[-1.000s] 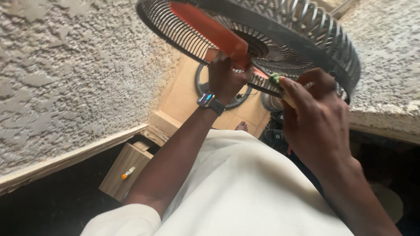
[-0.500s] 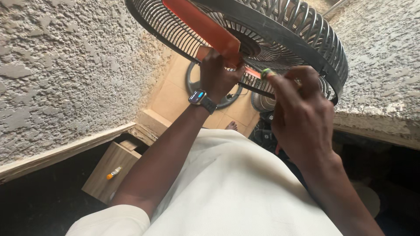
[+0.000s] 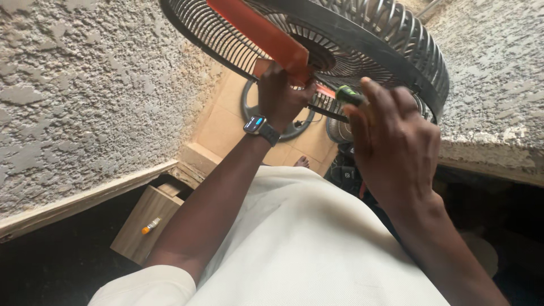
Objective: The person uses a screwdriver to remove the orange fan blades from a standing fan and then unscrews the central hub of the front grille. The blades are removed and set aside, and the grille is loosened but not fully detached.
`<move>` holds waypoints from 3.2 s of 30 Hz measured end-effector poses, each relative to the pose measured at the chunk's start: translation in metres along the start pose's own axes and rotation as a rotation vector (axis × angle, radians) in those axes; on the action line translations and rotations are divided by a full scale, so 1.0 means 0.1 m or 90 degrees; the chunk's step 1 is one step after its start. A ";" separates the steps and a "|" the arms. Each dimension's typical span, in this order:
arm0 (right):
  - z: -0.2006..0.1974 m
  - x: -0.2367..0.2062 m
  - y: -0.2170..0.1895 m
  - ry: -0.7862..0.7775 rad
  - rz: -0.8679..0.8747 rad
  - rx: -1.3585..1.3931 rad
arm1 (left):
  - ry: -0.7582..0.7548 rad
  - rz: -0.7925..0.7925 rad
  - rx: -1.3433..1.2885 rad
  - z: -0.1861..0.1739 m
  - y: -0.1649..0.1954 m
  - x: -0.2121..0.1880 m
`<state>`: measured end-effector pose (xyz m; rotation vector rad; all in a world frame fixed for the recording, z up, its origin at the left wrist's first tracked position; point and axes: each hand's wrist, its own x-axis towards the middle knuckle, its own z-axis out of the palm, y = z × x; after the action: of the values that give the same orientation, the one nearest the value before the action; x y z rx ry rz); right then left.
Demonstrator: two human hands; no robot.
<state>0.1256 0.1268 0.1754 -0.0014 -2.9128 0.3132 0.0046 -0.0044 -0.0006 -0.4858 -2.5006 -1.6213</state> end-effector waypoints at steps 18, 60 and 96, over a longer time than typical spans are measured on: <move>0.00 0.04 0.08 0.039 -0.026 0.017 | 0.020 0.024 0.014 -0.02 -0.01 0.00; -0.03 0.02 0.02 -0.096 0.077 -0.058 | 0.026 0.015 -0.005 0.00 -0.03 0.00; -0.03 -0.04 -0.06 -0.002 0.047 -0.035 | -0.005 -0.025 -0.058 -0.04 -0.02 -0.01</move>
<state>0.1301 0.1213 0.1790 -0.1176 -2.9277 0.2461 0.0044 -0.0085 -0.0007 -0.4562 -2.4655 -1.7585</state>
